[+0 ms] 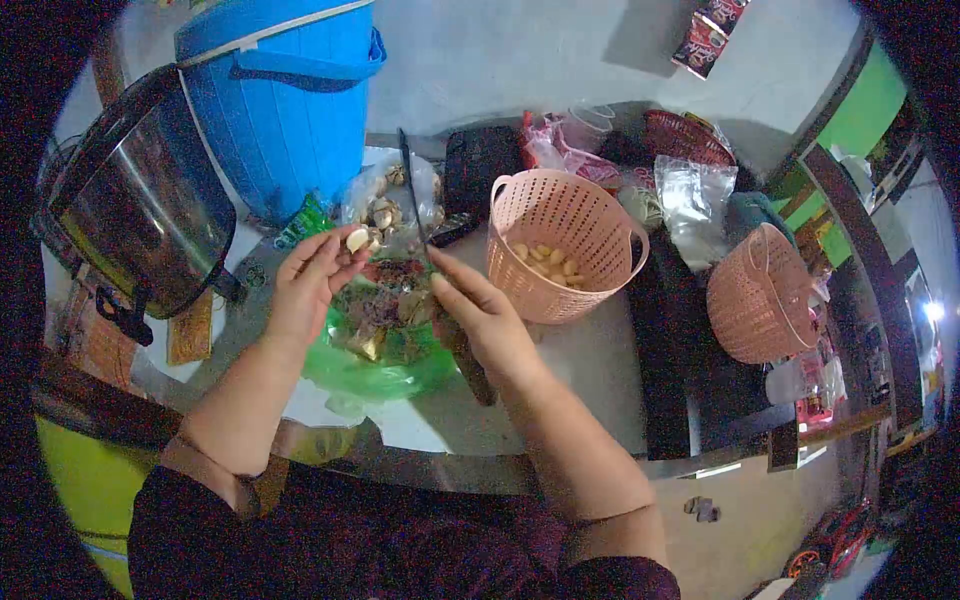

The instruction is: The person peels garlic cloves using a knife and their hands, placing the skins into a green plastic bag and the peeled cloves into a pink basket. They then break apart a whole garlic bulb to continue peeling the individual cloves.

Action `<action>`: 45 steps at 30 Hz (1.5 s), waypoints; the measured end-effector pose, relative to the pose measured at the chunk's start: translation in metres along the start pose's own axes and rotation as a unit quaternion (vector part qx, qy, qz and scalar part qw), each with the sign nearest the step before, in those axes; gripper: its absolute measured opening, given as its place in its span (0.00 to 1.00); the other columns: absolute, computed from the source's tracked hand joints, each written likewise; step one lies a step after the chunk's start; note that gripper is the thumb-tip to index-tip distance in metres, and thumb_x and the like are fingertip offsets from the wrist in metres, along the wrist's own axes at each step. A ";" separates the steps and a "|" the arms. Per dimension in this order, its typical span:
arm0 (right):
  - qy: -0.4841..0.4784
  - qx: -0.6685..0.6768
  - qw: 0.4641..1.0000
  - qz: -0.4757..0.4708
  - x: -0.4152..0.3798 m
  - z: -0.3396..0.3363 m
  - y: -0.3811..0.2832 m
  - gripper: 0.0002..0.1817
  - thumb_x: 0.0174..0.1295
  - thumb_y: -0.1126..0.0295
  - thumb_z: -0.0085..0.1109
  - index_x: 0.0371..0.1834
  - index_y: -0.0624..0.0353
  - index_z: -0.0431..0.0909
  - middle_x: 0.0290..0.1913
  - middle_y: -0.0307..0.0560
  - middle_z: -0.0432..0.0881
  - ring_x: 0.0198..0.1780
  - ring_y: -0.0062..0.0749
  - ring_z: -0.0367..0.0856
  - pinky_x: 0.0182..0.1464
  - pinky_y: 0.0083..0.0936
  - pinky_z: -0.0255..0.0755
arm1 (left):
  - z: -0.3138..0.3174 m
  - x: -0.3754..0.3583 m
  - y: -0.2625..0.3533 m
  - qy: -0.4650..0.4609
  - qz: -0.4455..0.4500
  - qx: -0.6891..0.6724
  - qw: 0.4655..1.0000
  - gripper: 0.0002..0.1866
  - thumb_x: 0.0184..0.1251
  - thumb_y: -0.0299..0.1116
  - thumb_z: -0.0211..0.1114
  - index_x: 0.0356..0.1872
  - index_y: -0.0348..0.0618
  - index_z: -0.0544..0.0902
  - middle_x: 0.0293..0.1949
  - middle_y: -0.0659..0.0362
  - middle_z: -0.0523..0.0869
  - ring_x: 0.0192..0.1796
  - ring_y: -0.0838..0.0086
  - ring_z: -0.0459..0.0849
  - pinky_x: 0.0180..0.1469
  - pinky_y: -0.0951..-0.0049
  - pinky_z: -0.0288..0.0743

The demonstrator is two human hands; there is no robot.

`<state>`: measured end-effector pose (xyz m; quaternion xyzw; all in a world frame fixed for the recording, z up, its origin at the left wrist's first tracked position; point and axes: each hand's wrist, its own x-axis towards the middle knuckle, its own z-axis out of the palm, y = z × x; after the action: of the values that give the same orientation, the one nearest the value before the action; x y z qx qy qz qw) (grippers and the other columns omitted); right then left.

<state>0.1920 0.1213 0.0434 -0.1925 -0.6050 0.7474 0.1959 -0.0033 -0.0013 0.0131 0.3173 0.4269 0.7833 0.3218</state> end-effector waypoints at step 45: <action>-0.117 -0.370 0.896 -0.214 -0.007 0.013 0.002 0.28 0.67 0.69 0.56 0.71 0.58 0.63 0.68 0.51 0.70 0.65 0.35 0.71 0.64 0.29 0.65 | 0.002 -0.010 -0.010 -0.046 -0.140 -0.084 0.986 0.17 0.70 0.31 0.57 0.57 0.38 0.77 0.52 0.52 0.83 0.51 0.70 0.83 0.56 0.70 0.77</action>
<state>0.1912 0.1068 0.0446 -0.0279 -0.8830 0.4266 0.1937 0.0062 -0.0039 0.0033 0.2624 0.3848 0.7478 0.4732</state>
